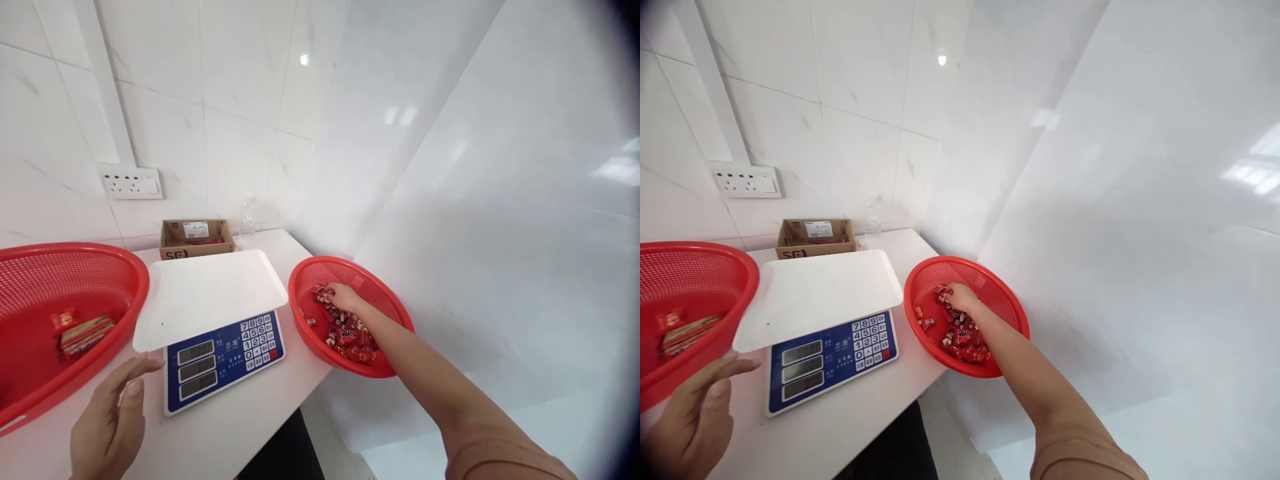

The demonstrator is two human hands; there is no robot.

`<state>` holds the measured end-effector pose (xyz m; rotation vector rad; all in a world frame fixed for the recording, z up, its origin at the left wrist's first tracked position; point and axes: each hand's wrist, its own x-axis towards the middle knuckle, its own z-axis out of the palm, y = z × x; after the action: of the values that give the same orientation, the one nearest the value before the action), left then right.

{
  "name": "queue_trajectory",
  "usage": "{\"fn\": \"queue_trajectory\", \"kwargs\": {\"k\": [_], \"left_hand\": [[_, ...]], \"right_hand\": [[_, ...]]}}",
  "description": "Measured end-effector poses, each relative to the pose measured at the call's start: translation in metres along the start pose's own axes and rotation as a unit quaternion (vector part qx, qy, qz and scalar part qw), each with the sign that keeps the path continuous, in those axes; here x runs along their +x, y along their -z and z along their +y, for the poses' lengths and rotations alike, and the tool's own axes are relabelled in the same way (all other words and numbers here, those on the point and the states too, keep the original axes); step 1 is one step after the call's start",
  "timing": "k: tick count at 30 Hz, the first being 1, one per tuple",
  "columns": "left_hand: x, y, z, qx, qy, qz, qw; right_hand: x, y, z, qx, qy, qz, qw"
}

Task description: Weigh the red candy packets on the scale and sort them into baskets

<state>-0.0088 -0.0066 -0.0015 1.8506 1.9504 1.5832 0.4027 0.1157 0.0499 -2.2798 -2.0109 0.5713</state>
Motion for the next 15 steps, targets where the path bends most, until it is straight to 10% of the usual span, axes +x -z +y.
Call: {"fn": "queue_trajectory", "kwargs": {"k": [15], "left_hand": [[0.002, 0.000, -0.020, 0.009, -0.086, -0.074, 0.994]], "right_hand": [[0.013, -0.030, -0.023, -0.035, 0.138, -0.163, 0.976]]}}
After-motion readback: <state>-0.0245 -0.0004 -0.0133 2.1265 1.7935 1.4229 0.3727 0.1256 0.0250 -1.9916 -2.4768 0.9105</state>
